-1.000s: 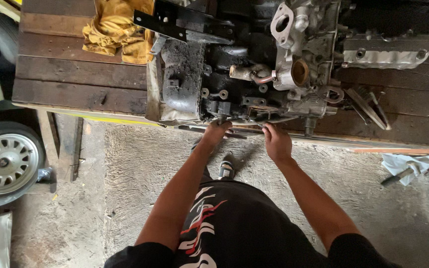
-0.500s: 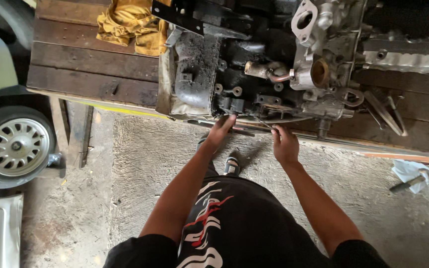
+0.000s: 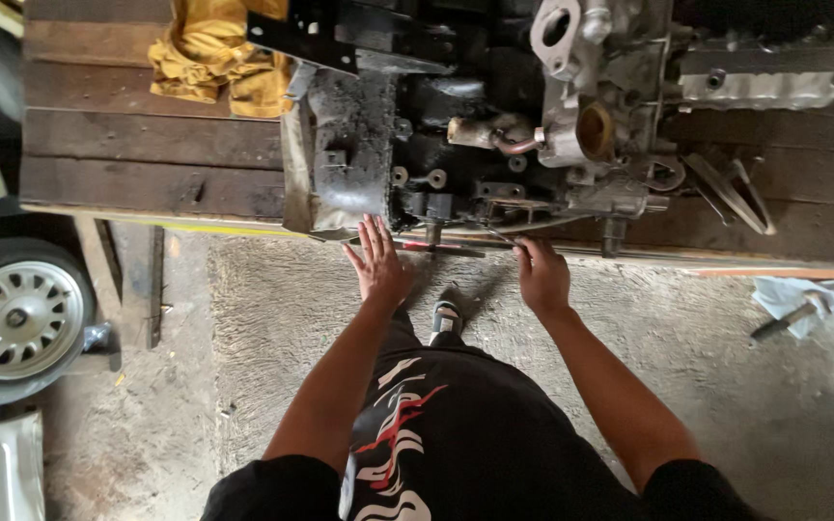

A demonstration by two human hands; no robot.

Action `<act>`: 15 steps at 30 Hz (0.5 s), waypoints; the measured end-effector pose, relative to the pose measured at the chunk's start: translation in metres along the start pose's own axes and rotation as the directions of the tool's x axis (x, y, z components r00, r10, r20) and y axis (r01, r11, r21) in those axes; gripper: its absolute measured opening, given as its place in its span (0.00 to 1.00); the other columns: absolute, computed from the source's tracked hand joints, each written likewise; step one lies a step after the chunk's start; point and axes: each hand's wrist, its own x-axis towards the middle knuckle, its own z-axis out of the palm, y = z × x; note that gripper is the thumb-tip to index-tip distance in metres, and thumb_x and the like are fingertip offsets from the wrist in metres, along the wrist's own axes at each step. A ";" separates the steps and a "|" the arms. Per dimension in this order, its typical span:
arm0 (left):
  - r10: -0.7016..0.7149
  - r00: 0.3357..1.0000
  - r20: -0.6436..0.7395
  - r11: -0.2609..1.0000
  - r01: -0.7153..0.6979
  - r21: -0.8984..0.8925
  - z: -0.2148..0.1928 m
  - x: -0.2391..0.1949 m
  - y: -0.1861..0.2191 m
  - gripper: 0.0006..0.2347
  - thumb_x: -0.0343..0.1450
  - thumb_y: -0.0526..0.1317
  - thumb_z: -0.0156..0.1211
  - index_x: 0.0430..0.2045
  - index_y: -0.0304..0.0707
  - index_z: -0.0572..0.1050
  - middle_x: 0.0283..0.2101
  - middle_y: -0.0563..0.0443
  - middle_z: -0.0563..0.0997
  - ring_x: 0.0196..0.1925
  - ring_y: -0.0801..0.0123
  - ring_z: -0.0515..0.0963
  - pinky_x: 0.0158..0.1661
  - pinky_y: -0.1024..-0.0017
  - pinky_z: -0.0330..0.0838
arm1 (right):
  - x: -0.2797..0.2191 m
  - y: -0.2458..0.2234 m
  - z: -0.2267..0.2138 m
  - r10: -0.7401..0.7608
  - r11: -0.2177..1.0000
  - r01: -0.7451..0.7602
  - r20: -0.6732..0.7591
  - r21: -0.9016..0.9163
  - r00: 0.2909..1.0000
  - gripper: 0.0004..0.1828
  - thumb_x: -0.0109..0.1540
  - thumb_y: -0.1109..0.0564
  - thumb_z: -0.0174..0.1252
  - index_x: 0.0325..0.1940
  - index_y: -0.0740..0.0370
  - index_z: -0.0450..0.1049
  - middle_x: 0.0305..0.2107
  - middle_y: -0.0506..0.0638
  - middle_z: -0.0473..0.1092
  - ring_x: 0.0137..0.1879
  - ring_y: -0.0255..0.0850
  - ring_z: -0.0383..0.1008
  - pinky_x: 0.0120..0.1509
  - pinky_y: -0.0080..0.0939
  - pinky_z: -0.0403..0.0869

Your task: The person uses a wrench to tighten bolts on a disassembled engine block placed on a wooden workbench. The person repeatedly adjusts the wrench and applies torque to secure fasteners on the engine's side.

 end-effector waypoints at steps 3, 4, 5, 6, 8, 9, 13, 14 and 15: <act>0.027 0.980 0.195 0.995 -0.045 0.090 -0.009 0.004 0.007 0.43 0.71 0.68 0.42 0.74 0.33 0.42 0.79 0.33 0.30 0.81 0.48 0.30 0.70 0.37 0.28 | -0.001 -0.002 -0.001 -0.117 0.992 0.114 -0.071 -0.049 0.991 0.10 0.68 0.53 0.58 0.50 0.59 0.78 0.42 0.56 0.77 0.37 0.53 0.77 0.41 0.52 0.74; 0.030 0.962 0.270 0.993 -0.061 0.105 -0.013 0.004 0.009 0.45 0.71 0.70 0.40 0.74 0.35 0.42 0.79 0.33 0.29 0.81 0.48 0.29 0.71 0.38 0.28 | -0.001 -0.003 0.000 -0.087 0.996 0.085 -0.059 -0.038 0.994 0.11 0.68 0.53 0.58 0.50 0.59 0.78 0.42 0.56 0.77 0.37 0.53 0.78 0.41 0.52 0.74; 0.031 0.959 0.282 0.992 -0.063 0.105 -0.017 0.005 0.011 0.46 0.70 0.72 0.40 0.74 0.34 0.42 0.78 0.33 0.29 0.81 0.49 0.29 0.71 0.38 0.28 | -0.001 -0.002 -0.001 -0.058 0.998 0.057 -0.045 -0.028 0.997 0.11 0.68 0.52 0.58 0.51 0.59 0.78 0.42 0.56 0.77 0.36 0.53 0.78 0.40 0.52 0.74; 0.031 0.955 0.294 0.992 -0.064 0.106 -0.020 0.007 0.011 0.47 0.70 0.73 0.39 0.74 0.34 0.41 0.78 0.33 0.29 0.80 0.49 0.30 0.71 0.39 0.28 | -0.001 -0.001 -0.001 -0.029 0.999 0.028 -0.031 -0.018 0.999 0.12 0.68 0.52 0.58 0.51 0.60 0.78 0.43 0.56 0.77 0.36 0.52 0.78 0.40 0.51 0.74; 0.054 0.947 0.317 0.991 -0.089 0.098 -0.022 0.007 0.013 0.48 0.70 0.74 0.37 0.74 0.32 0.41 0.78 0.33 0.31 0.80 0.49 0.30 0.71 0.40 0.29 | -0.001 0.002 -0.003 -0.088 0.996 0.087 -0.042 -0.024 0.995 0.11 0.69 0.52 0.58 0.51 0.60 0.77 0.43 0.55 0.77 0.38 0.52 0.78 0.41 0.51 0.75; 0.072 0.943 0.324 0.990 -0.107 0.092 -0.024 0.007 0.011 0.48 0.71 0.74 0.37 0.74 0.31 0.41 0.78 0.34 0.32 0.80 0.49 0.30 0.71 0.41 0.29 | 0.001 0.002 -0.002 -0.126 0.992 0.125 -0.045 -0.021 0.991 0.11 0.69 0.53 0.57 0.51 0.60 0.77 0.43 0.55 0.77 0.39 0.52 0.78 0.42 0.51 0.75; 0.135 0.946 0.294 0.991 -0.121 -0.064 -0.027 0.004 0.001 0.44 0.72 0.69 0.43 0.74 0.35 0.42 0.79 0.40 0.37 0.81 0.56 0.32 0.74 0.47 0.29 | 0.001 0.000 -0.003 -0.132 0.991 0.132 -0.063 -0.015 0.989 0.11 0.68 0.53 0.58 0.51 0.59 0.78 0.43 0.55 0.77 0.40 0.54 0.78 0.43 0.51 0.74; 0.155 0.947 0.280 0.986 -0.131 -0.102 -0.028 0.004 -0.002 0.41 0.72 0.65 0.46 0.74 0.37 0.44 0.78 0.41 0.40 0.80 0.57 0.37 0.74 0.47 0.31 | 0.001 0.001 -0.003 -0.168 0.986 0.167 -0.079 -0.020 0.983 0.11 0.68 0.53 0.58 0.51 0.59 0.78 0.43 0.55 0.77 0.42 0.55 0.78 0.44 0.52 0.74; 0.175 0.948 0.265 0.980 -0.141 -0.141 -0.028 0.005 -0.007 0.38 0.72 0.61 0.49 0.73 0.39 0.46 0.78 0.42 0.43 0.80 0.57 0.42 0.73 0.47 0.34 | 0.000 0.002 -0.003 -0.203 0.979 0.202 -0.096 -0.026 0.974 0.11 0.69 0.53 0.58 0.51 0.59 0.78 0.43 0.55 0.77 0.43 0.55 0.78 0.45 0.52 0.74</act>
